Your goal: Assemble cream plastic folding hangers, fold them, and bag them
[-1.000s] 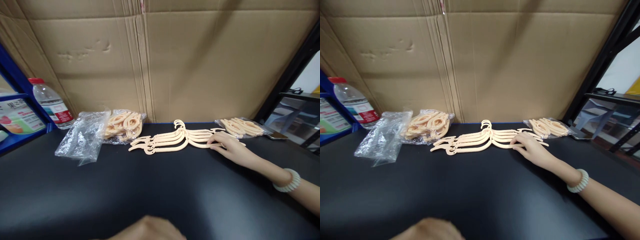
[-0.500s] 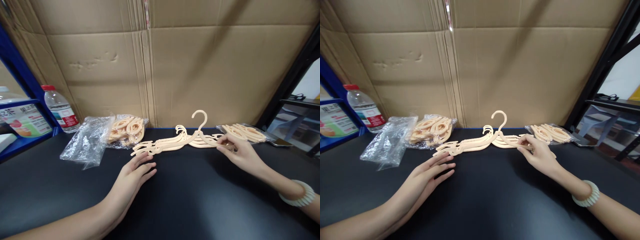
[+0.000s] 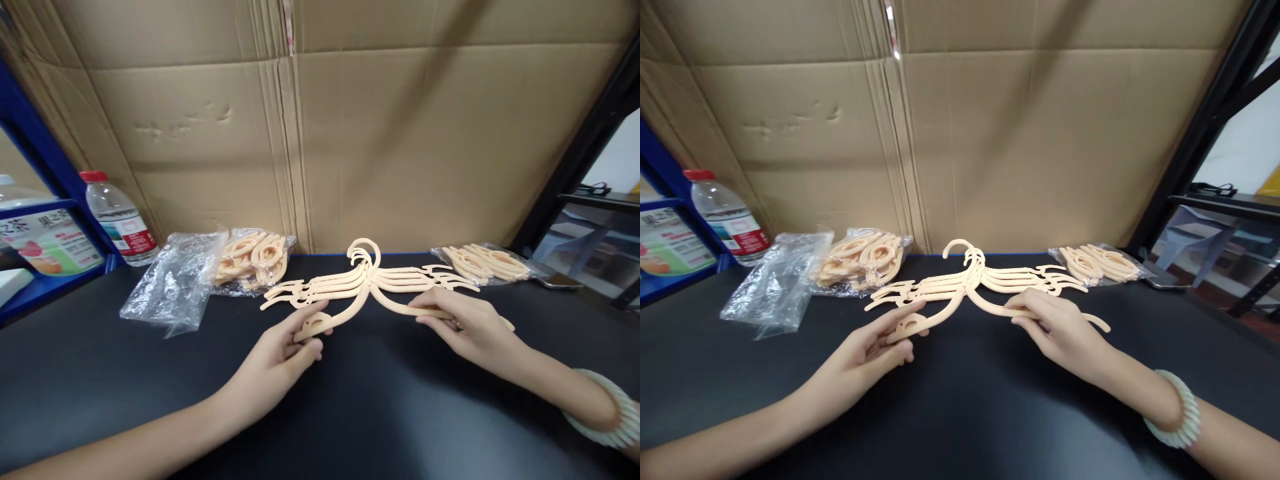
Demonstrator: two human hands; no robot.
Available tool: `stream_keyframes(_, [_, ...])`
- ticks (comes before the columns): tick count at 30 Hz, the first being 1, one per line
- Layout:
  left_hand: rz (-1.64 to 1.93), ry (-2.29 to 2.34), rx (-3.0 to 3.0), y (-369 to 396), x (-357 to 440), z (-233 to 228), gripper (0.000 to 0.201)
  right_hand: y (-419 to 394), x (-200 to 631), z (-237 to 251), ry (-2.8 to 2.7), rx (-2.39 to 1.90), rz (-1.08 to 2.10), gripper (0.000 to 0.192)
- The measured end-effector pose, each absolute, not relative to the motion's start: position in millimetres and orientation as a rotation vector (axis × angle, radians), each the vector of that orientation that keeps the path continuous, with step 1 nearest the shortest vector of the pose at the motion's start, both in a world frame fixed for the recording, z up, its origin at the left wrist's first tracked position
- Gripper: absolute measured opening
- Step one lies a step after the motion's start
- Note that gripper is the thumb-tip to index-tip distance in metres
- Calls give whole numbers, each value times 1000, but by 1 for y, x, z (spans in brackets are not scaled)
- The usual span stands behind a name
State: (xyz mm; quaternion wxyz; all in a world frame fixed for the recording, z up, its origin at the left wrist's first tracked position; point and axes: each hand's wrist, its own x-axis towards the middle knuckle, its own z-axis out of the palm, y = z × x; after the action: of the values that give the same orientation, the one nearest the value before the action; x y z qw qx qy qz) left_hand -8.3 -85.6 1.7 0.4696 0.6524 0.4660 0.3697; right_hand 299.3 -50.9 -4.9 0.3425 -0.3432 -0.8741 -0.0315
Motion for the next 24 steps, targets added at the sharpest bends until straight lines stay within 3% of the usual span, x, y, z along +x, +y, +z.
stream_keyframes(3, [987, 1162, 1546, -82, -9, 2, 41, -51, 299, -3, -2313, -836, -175, 17])
stream_keyframes(7, [1074, 1137, 1439, -78, -10, 0, 26, -47, 306, 0, -2309, -895, -578, 15])
stream_keyframes(16, [1103, 1086, 1347, -80, -9, 0, 21, -61, 302, 2, -2030, -1162, -1310, 13])
stream_keyframes(21, [1098, 1095, 1367, -80, -10, -1, 21, -62, 302, 2, -2006, -1162, -1352, 17])
stream_keyframes(24, [1095, 1100, 1367, -79, -10, 0, 20, -57, 304, -1, -2004, -1105, -1178, 17])
